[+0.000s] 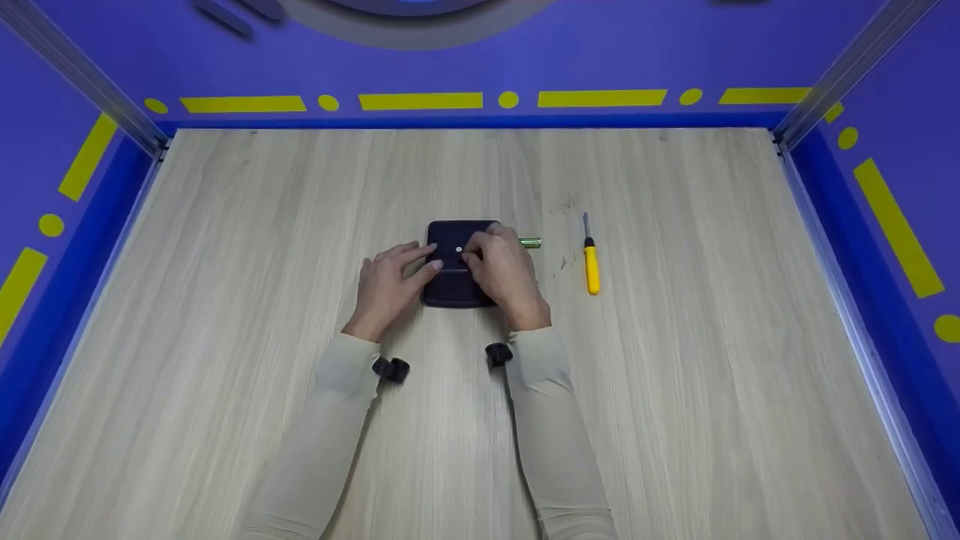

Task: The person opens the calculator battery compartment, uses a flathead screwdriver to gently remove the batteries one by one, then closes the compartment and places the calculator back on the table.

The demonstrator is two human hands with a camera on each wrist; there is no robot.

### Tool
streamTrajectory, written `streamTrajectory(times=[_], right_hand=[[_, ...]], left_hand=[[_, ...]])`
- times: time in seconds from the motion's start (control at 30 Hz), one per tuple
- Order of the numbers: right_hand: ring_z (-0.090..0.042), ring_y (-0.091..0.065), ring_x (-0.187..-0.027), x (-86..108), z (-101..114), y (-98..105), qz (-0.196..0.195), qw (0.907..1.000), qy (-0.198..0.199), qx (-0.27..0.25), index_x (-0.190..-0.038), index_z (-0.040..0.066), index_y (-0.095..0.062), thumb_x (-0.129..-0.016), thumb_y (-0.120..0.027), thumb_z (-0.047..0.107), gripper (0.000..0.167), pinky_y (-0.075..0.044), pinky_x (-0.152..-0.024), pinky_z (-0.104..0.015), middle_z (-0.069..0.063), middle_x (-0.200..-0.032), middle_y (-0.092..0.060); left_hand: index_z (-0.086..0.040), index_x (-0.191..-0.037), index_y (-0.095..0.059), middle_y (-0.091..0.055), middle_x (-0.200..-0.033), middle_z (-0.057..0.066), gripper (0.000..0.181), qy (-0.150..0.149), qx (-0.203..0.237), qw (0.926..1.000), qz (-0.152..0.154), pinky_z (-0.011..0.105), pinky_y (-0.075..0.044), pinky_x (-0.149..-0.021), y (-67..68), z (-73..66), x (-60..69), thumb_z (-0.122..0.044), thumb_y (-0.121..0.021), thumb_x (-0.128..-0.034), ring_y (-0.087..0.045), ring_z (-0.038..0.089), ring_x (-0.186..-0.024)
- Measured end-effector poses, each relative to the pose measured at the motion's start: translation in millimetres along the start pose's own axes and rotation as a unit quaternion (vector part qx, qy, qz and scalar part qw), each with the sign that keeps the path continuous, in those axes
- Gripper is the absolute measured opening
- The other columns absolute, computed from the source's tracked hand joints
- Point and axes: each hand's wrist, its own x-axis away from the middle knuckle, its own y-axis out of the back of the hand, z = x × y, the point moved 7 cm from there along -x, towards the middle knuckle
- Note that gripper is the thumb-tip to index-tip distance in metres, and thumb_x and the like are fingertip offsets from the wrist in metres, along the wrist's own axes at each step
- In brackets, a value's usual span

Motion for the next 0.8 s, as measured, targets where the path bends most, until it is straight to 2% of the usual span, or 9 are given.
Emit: streamTrajectory(times=[0.6,0.8], right_hand=[[-0.032,-0.061,-0.098,1.0,1.0,0.9,-0.002,1.0,-0.001,0.001,-0.103,0.001,-0.08,-0.098,-0.077,0.006,0.007,-0.053,-0.091,-0.048,-0.015,-0.103,-0.068],[-0.032,-0.062,-0.096,2.6,-1.2,6.7,0.005,0.9998,-0.017,0.002,-0.107,-0.001,-0.078,-0.098,-0.078,0.008,0.012,-0.054,-0.087,-0.047,-0.017,-0.105,-0.068]], left_hand=[[-0.024,-0.143,-0.07,-0.059,-0.152,0.011,0.046,0.001,0.005,1.0,0.005,0.074,-0.013,-0.122,-1.1,0.7,-1.4,-0.048,-0.066,-0.1043,-0.047,0.034,-0.147],[-0.025,-0.143,-0.07,-0.059,-0.152,0.011,0.046,-0.001,0.003,1.0,0.007,0.075,-0.014,-0.122,-1.2,0.7,-1.5,-0.049,-0.066,-0.1043,-0.047,0.033,-0.147]])
